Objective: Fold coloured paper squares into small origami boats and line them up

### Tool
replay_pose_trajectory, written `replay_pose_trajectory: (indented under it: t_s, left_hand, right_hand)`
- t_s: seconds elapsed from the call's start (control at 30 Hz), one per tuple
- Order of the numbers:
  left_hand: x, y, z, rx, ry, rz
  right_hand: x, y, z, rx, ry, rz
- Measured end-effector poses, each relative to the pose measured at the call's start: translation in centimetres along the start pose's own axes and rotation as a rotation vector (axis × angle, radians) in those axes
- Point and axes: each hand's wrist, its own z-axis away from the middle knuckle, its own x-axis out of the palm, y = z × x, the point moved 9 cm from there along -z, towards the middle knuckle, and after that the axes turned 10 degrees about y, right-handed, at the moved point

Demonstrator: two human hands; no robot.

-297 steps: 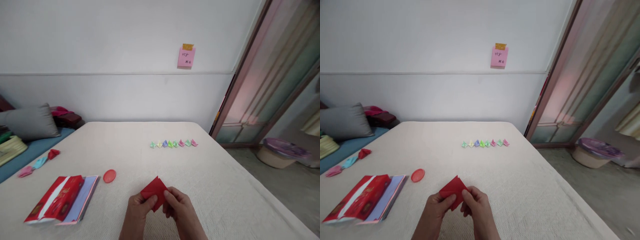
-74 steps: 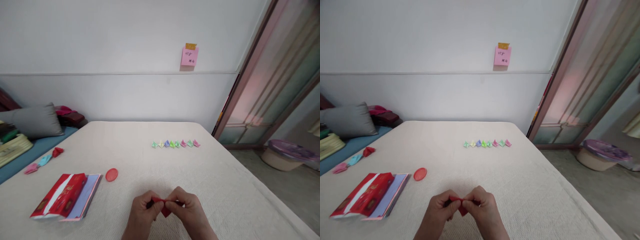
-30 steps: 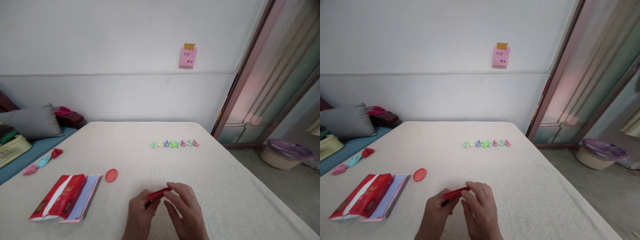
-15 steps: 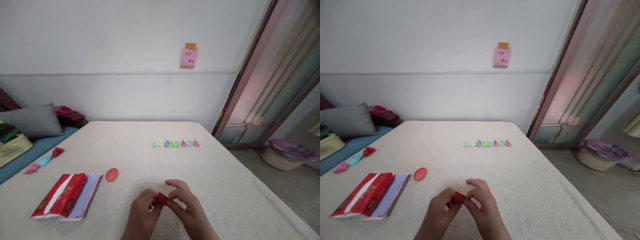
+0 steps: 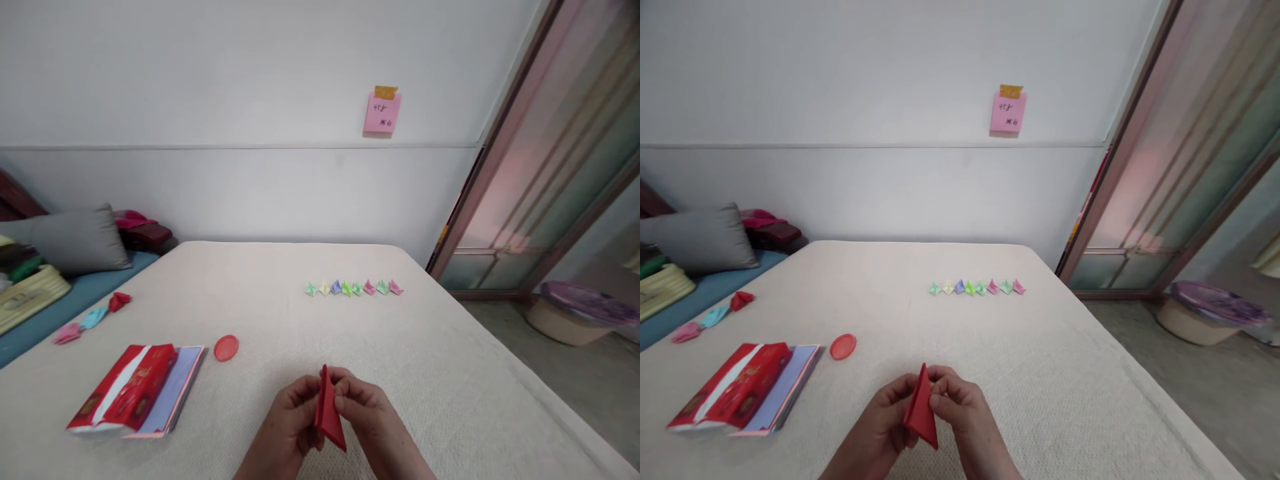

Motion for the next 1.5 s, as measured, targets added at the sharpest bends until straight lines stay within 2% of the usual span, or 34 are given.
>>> replay_pose_trajectory:
  t_s: [0.3, 0.43, 0.63, 0.73, 0.83, 1.0, 1.2, 1.5]
  left_hand:
    - [-0.3, -0.7, 0.1, -0.134, 0.005, 0.141]
    - [-0.4, -0.9, 0.0, -0.143, 0.005, 0.219]
    - [-1.0, -0.4, -0.3, -0.097, 0.038, 0.296]
    - [-0.9, -0.2, -0.3, -0.068, 0.03, 0.274]
    - [-0.8, 0.0, -0.2, -0.055, 0.027, 0.247]
    - [-1.0, 0.5, 0.1, -0.071, 0.056, 0.159]
    - [-0.2, 1.3, 0.5, -0.033, -0.057, 0.035]
    - [-0.4, 1.6, 0.5, 0.009, 0.027, -0.135]
  right_hand:
    - [0.2, 1.9, -0.2, 0.158, -0.068, -0.18]
    - [-0.5, 3.4, -0.1, 0.3, -0.002, -0.268]
    - [-1.4, 3.8, -0.1, 0.352, 0.142, -0.381]
    - [-2.0, 4.3, -0.1, 0.38, 0.226, -0.407]
    - [-2.1, 4.3, -0.1, 0.384, 0.238, -0.38]
    - [-1.8, 3.5, -0.2, 0.342, 0.187, -0.307]
    - [-1.8, 2.4, -0.3, 0.293, 0.139, -0.275]
    - [-1.7, 3.2, -0.5, 0.332, 0.126, -0.275]
